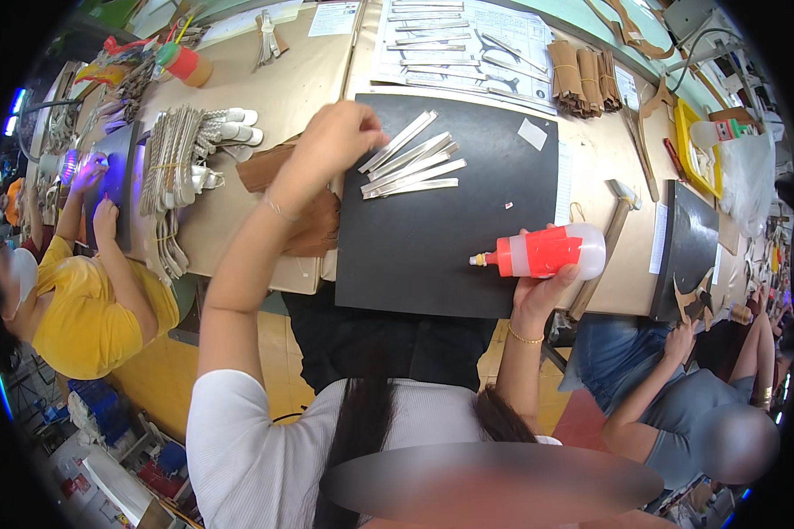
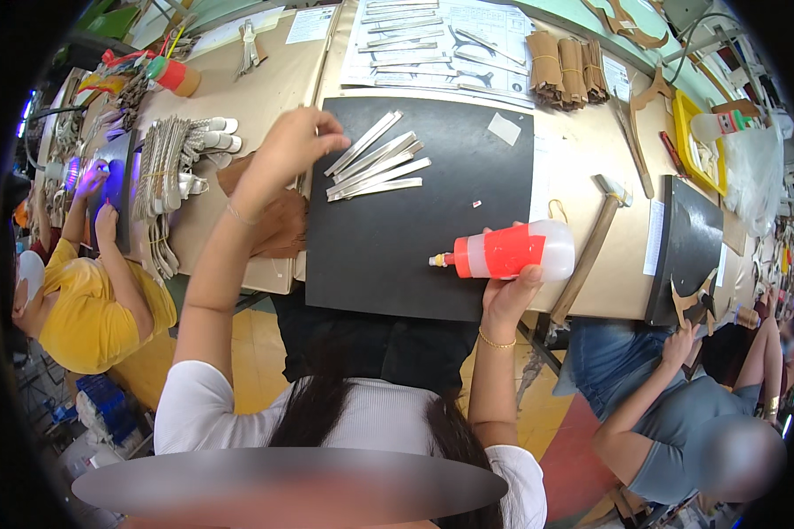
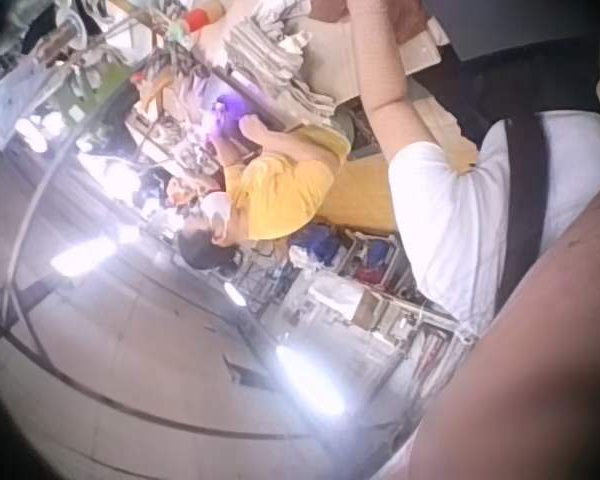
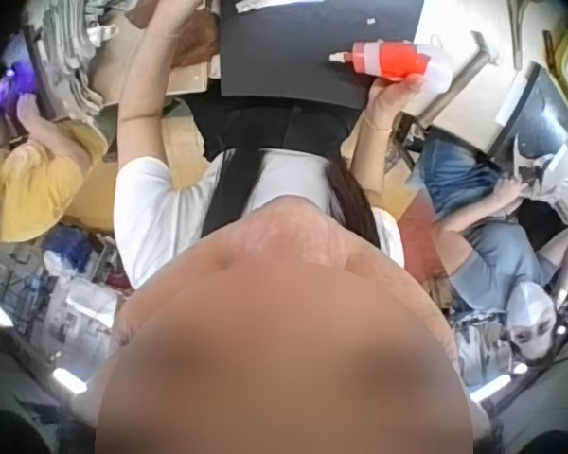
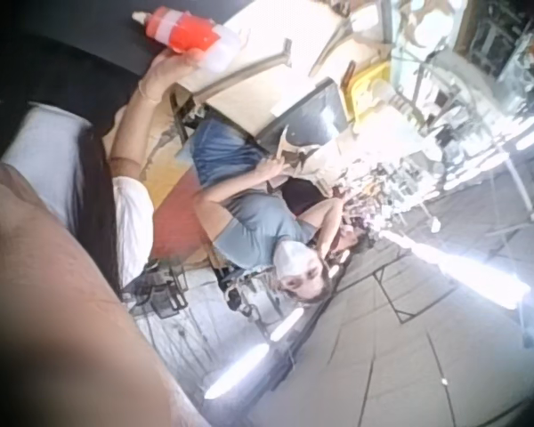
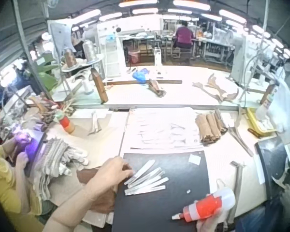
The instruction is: The person applies glue from a red bottle to thin white strips and places them on a black mat. They handle the strips one at a time, arranging them in a small pile on the mat.
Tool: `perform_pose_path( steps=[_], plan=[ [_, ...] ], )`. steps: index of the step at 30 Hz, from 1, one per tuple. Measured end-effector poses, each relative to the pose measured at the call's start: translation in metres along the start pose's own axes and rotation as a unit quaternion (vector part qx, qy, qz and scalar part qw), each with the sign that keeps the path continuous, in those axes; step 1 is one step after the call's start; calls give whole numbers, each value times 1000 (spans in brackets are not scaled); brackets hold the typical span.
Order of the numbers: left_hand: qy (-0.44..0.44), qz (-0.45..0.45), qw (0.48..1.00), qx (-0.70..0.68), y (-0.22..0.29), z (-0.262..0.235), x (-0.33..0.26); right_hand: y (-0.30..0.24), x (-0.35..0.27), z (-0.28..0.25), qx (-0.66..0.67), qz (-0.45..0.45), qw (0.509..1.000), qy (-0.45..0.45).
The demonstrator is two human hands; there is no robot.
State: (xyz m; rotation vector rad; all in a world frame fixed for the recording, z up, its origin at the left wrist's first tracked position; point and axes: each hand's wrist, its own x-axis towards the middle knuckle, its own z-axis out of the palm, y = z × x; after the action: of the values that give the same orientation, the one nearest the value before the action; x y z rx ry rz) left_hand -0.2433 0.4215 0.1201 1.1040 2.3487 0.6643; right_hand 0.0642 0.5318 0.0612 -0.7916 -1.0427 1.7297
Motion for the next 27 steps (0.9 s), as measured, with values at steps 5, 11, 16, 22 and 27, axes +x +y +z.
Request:
perform_pose_path(
  steps=[5,11,16,22,27],
  plan=[
    [43,-44,998,-15,3,16,-33,-2,1,3,23,-3,1000,10],
    [113,-27,983,-143,18,17,-57,-7,1,4,39,4,998,41],
    [-83,-67,908,-405,30,44,-109,-12,1,-2,73,-8,995,66],
    [-86,-191,812,-544,14,74,-135,-16,5,-3,-41,-93,995,3],
    [-69,-187,795,-572,3,76,-144,-11,9,9,-117,-146,982,-36]
  ],
)
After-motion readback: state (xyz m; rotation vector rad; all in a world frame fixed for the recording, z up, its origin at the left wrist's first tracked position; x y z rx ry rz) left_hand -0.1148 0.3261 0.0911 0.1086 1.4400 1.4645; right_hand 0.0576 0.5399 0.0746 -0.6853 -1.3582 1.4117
